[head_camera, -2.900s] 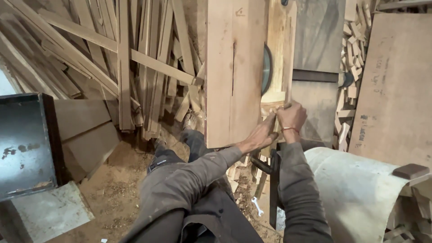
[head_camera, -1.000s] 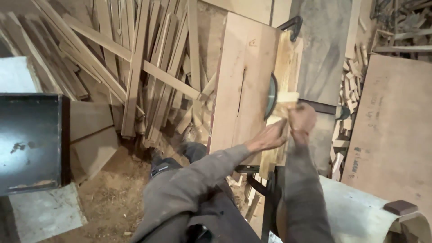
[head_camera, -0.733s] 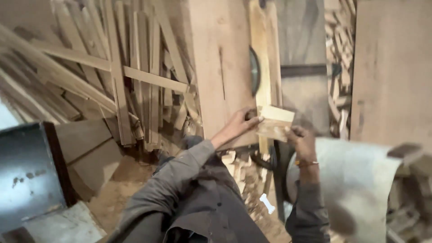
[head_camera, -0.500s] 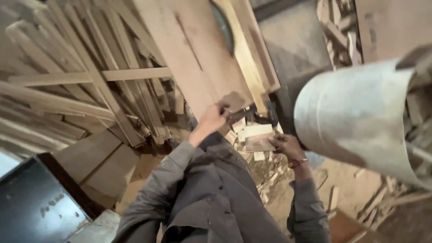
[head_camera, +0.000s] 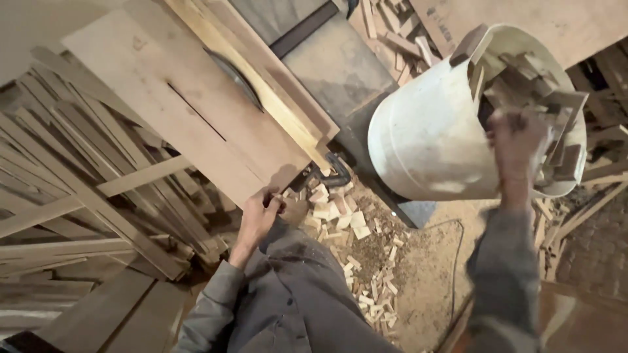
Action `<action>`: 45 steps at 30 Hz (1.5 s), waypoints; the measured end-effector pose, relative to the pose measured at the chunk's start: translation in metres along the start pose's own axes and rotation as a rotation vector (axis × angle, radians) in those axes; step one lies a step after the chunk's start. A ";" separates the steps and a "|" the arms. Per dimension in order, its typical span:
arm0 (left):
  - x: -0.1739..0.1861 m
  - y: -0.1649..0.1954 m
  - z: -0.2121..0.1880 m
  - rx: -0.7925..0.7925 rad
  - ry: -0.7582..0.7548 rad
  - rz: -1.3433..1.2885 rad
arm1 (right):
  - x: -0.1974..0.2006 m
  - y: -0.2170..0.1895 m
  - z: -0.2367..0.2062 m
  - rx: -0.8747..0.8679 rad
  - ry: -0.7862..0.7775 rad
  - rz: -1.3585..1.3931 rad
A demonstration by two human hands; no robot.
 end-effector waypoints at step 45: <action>-0.008 -0.016 0.027 -0.004 0.269 -0.378 | -0.280 -0.130 -0.139 -0.087 -0.848 0.369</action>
Point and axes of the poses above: each hand's wrist, its own z-axis towards the middle knuckle, its own x-axis out of the back of the hand, y = z × x, the point moved 8 cm from there along z, towards the middle knuckle, and after that the axes turned 5 degrees about -y, right-handed, at the moved point
